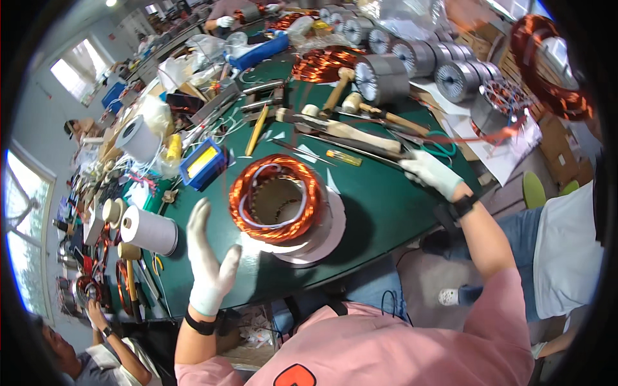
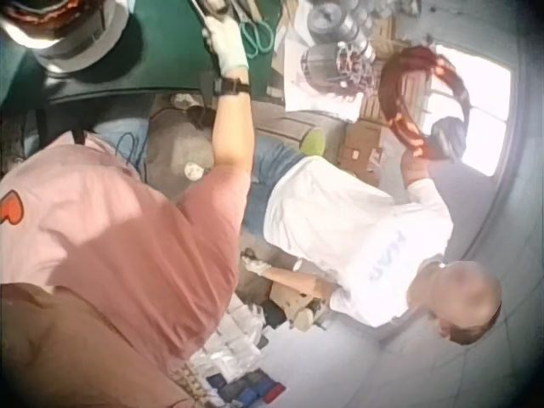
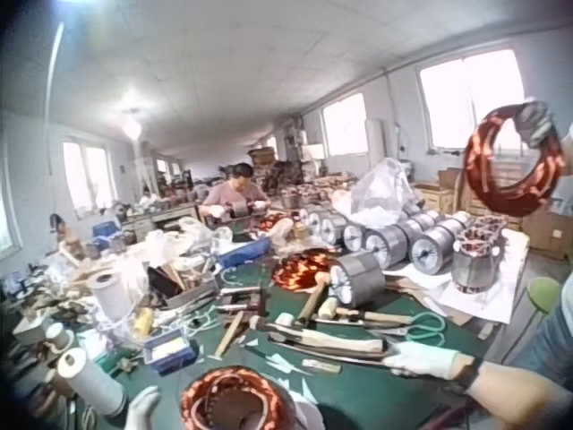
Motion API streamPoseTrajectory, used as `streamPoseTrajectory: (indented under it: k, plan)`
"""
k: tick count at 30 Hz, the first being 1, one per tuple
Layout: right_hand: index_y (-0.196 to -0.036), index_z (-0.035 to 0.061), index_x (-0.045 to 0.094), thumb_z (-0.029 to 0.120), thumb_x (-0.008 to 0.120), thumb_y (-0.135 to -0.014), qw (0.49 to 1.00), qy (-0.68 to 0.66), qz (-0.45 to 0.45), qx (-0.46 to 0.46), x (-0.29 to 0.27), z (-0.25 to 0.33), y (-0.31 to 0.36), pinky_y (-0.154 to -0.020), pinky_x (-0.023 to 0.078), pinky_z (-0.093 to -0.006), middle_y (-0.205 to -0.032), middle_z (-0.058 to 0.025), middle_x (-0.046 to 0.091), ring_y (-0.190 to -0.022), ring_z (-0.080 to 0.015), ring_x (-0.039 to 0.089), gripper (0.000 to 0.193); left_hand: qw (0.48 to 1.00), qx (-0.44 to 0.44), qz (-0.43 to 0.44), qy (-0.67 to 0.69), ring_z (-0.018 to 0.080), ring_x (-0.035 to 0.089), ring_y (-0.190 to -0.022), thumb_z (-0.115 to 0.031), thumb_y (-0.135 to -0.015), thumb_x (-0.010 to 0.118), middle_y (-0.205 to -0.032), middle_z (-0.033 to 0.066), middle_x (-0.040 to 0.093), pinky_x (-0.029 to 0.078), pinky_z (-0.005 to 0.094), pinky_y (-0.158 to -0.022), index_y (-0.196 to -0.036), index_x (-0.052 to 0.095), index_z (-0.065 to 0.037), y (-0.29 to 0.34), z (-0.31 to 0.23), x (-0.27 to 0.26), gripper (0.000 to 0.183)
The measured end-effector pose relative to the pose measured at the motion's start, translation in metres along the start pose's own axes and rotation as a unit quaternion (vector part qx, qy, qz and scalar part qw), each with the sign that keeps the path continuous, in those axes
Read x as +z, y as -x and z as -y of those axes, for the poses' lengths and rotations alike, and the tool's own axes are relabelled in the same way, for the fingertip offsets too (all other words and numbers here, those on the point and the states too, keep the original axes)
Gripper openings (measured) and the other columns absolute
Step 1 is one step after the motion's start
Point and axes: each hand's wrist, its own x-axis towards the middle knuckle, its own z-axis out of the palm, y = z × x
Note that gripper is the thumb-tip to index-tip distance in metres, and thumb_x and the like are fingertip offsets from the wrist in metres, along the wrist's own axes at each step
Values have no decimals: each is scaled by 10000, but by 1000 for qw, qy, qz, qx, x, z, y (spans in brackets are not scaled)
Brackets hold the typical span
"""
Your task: Winding copper wire onto a motor stator, securing it with string, and compacting the windings with a mallet.
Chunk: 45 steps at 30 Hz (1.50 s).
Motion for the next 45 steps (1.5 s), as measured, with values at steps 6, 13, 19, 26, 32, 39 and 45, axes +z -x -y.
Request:
streamPoseTrajectory:
  k: [6, 13, 19, 26, 32, 39, 45]
  plan:
    - [-1099, -3, 675, 319, 563, -1048, 966, -242, 80, 44, 40, 7, 109, -439, 299, -207, -667, 41, 509, -487, -32, 413, 345, 980, 16, 185, 71, 396, 510, -1355, -548, -883, 747, -1438, 278, 512, 393, 450, -1142, -1519, 359, 60, -86, -26, -19, 961]
    - [-1140, -19, 594, 223, 569, -1035, 974, -224, 21, 36, 86, 22, 165, -537, 467, -211, -756, -36, 638, -593, -85, 581, 265, 982, 134, 120, 54, 404, 690, -849, -200, -771, 778, -1016, 229, 670, 565, 482, -776, -1431, 494, 10, -151, -97, 27, 748]
    - [-1287, -19, 537, 289, 657, -1021, 925, -377, 54, 3, 123, -17, 170, -505, 419, -236, -732, -57, 596, -552, -123, 523, 424, 889, -68, 30, 452, 139, 655, -941, -244, -992, 661, -1101, 55, 660, 541, 296, -856, -1394, 556, -11, -189, 1, -48, 476]
    - [-1131, -1, 596, 365, 560, -1081, 981, -178, 8, -79, 110, 36, 120, -468, 324, -190, -712, -10, 558, -530, -34, 440, 372, 956, -262, -6, 134, 166, 631, -1071, -259, -1005, 636, -1143, 90, 674, 508, 347, -976, -1303, 616, 11, -8, 105, -77, 402]
    - [-1227, -36, 606, 114, 448, -1058, 961, 68, -220, -155, 91, 20, 60, -691, 432, -266, -913, -44, 613, -751, -102, 505, 276, 953, -296, 33, -64, 375, 654, -1062, -187, -950, 641, -1121, 190, 681, 520, 425, -953, -1206, 664, -14, 120, 85, -49, 309]
    - [-1127, -23, 636, 125, 549, -1027, 900, 245, -303, -198, 112, -40, 32, -883, 513, -428, -1062, -206, 689, -983, -380, 665, 199, 956, -255, -14, -145, 362, 615, -1118, -172, -890, 673, -1148, 162, 664, 476, 460, -975, -1170, 680, -55, 139, 83, -26, 303]
    - [-1098, -35, 636, 130, 572, -1019, 902, 235, -304, -196, 112, -35, 34, -874, 510, -427, -1026, -202, 686, -944, -376, 662, 194, 954, -255, -35, -151, 348, 605, -1131, -161, -878, 681, -1165, 143, 659, 456, 461, -994, -1162, 685, -66, 145, 82, -20, 299]
